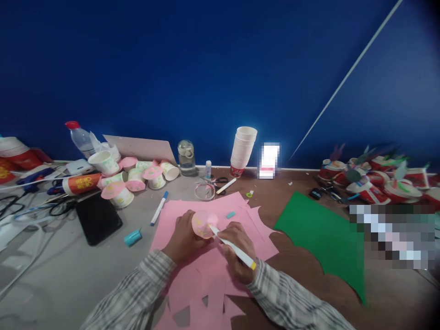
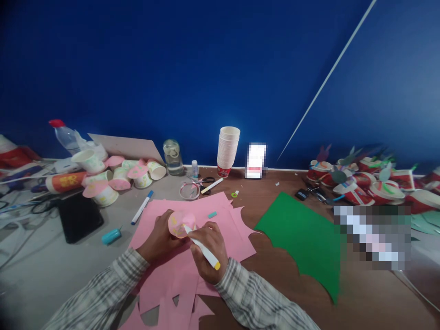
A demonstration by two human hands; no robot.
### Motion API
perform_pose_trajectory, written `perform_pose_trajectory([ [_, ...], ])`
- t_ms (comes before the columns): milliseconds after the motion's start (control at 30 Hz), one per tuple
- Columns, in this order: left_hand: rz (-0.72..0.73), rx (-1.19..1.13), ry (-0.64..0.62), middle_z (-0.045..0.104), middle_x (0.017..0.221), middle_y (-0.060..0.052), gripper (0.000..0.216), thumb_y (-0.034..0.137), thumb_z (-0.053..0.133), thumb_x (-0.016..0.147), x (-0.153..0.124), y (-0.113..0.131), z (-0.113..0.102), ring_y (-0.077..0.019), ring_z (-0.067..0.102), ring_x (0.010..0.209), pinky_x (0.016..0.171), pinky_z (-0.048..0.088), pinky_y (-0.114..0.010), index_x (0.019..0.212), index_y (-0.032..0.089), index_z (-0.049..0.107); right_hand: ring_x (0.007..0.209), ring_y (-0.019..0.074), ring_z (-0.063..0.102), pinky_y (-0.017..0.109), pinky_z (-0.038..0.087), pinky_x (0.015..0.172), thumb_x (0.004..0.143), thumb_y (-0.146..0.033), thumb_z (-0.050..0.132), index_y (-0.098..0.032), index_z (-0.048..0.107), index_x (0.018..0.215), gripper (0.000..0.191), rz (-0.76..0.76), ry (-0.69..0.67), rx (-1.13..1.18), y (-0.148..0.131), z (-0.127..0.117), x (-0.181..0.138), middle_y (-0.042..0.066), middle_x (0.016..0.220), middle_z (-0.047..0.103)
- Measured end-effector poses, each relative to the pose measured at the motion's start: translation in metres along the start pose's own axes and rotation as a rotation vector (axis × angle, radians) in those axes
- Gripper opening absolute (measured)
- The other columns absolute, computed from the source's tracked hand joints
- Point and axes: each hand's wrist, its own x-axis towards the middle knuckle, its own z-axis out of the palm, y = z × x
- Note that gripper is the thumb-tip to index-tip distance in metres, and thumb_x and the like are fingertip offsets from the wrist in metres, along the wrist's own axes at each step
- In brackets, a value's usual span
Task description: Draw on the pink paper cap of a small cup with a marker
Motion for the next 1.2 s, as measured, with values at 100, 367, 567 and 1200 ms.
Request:
perform_pose_trajectory([
  [100, 0.000, 0.011, -0.013, 0.057, 0.085, 0.002, 0.042, 0.043, 0.074, 0.050, 0.0005, 0.0003, -0.0007, -0.0234, 0.055, 0.084, 0.074, 0.041, -0.037, 0.086, 0.028, 0.059, 0.065, 0.0215, 0.060, 0.044, 0.049, 0.069, 0.078, -0.017, 0.050, -0.024, 0.059, 0.102, 0.026, -0.003, -0.026, 0.015, -0.0009, 0.0002, 0.0001, 0.003, 0.075, 0.066],
  [367, 0.005, 0.004, 0.006, 0.057, 0.087, 0.001, 0.044, 0.041, 0.075, 0.049, -0.0001, 0.0006, -0.0001, -0.0235, 0.056, 0.085, 0.074, 0.042, -0.037, 0.088, 0.028, 0.059, 0.065, 0.0210, 0.061, 0.044, 0.049, 0.070, 0.077, -0.015, 0.052, -0.022, 0.060, 0.101, 0.026, -0.003, 0.007, -0.008, 0.0000, 0.0007, -0.0012, 0.003, 0.075, 0.067],
  [567, 0.000, 0.001, -0.010, 0.056, 0.084, 0.003, 0.040, 0.041, 0.074, 0.051, -0.0002, 0.0007, -0.0007, -0.0230, 0.056, 0.083, 0.073, 0.042, -0.037, 0.086, 0.028, 0.058, 0.066, 0.0210, 0.062, 0.044, 0.049, 0.072, 0.076, -0.014, 0.052, -0.022, 0.060, 0.099, 0.026, -0.022, -0.022, -0.012, -0.0003, 0.0011, -0.0009, 0.003, 0.077, 0.068],
  [1200, -0.009, -0.012, -0.008, 0.056, 0.085, 0.003, 0.044, 0.041, 0.075, 0.049, -0.0002, 0.0012, -0.0012, -0.0233, 0.056, 0.085, 0.074, 0.041, -0.037, 0.088, 0.028, 0.057, 0.063, 0.0205, 0.062, 0.044, 0.049, 0.071, 0.077, -0.015, 0.052, -0.023, 0.060, 0.099, 0.025, -0.004, 0.009, -0.044, -0.0012, 0.0005, -0.0007, 0.002, 0.075, 0.068],
])
